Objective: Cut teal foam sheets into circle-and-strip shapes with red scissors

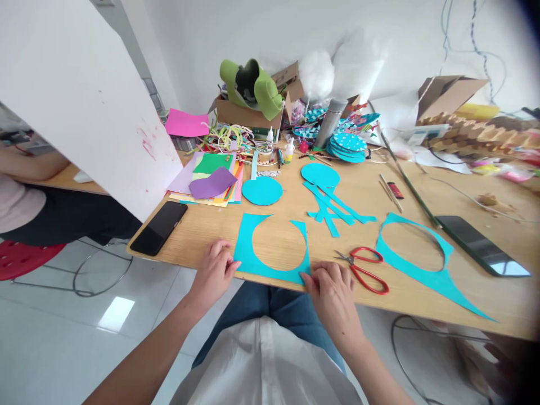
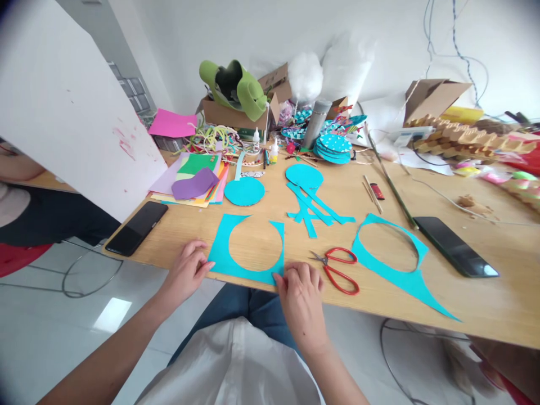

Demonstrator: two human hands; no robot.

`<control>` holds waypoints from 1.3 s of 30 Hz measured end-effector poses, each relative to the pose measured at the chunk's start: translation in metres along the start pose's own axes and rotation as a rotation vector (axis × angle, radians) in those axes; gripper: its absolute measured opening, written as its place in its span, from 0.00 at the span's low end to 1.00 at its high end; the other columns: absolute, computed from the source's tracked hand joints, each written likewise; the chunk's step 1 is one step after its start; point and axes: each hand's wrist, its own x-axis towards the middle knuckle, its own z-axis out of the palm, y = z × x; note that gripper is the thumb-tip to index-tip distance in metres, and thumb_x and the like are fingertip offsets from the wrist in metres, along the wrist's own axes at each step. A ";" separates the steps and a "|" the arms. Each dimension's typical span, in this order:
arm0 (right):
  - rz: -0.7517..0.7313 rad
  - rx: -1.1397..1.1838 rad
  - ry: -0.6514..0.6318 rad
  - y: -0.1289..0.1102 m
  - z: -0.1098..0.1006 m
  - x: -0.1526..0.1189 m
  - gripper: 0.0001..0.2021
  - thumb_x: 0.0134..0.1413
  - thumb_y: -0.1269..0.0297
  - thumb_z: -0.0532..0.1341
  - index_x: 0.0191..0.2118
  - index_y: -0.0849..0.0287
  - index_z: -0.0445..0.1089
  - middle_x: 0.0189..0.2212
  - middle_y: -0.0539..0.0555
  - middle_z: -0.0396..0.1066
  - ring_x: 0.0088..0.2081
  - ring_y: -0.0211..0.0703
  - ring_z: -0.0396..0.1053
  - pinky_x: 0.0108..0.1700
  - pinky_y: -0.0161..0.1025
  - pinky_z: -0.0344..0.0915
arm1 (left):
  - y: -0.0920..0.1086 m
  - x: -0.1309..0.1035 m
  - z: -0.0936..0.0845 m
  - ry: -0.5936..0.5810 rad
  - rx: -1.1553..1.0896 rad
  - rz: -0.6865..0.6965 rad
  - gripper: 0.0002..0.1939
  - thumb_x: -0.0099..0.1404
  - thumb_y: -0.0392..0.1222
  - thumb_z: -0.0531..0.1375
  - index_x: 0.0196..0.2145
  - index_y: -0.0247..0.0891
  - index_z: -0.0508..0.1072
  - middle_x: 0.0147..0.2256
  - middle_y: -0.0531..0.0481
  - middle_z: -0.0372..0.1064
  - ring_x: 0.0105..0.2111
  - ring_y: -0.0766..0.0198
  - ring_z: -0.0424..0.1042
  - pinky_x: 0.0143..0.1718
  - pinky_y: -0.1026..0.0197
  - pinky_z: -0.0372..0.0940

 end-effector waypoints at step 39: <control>0.100 0.388 -0.060 0.004 0.003 0.010 0.15 0.59 0.55 0.56 0.25 0.56 0.68 0.42 0.58 0.68 0.45 0.53 0.61 0.46 0.51 0.58 | -0.003 0.001 -0.005 0.010 -0.034 -0.077 0.12 0.64 0.40 0.56 0.24 0.39 0.59 0.46 0.43 0.64 0.50 0.54 0.64 0.49 0.49 0.62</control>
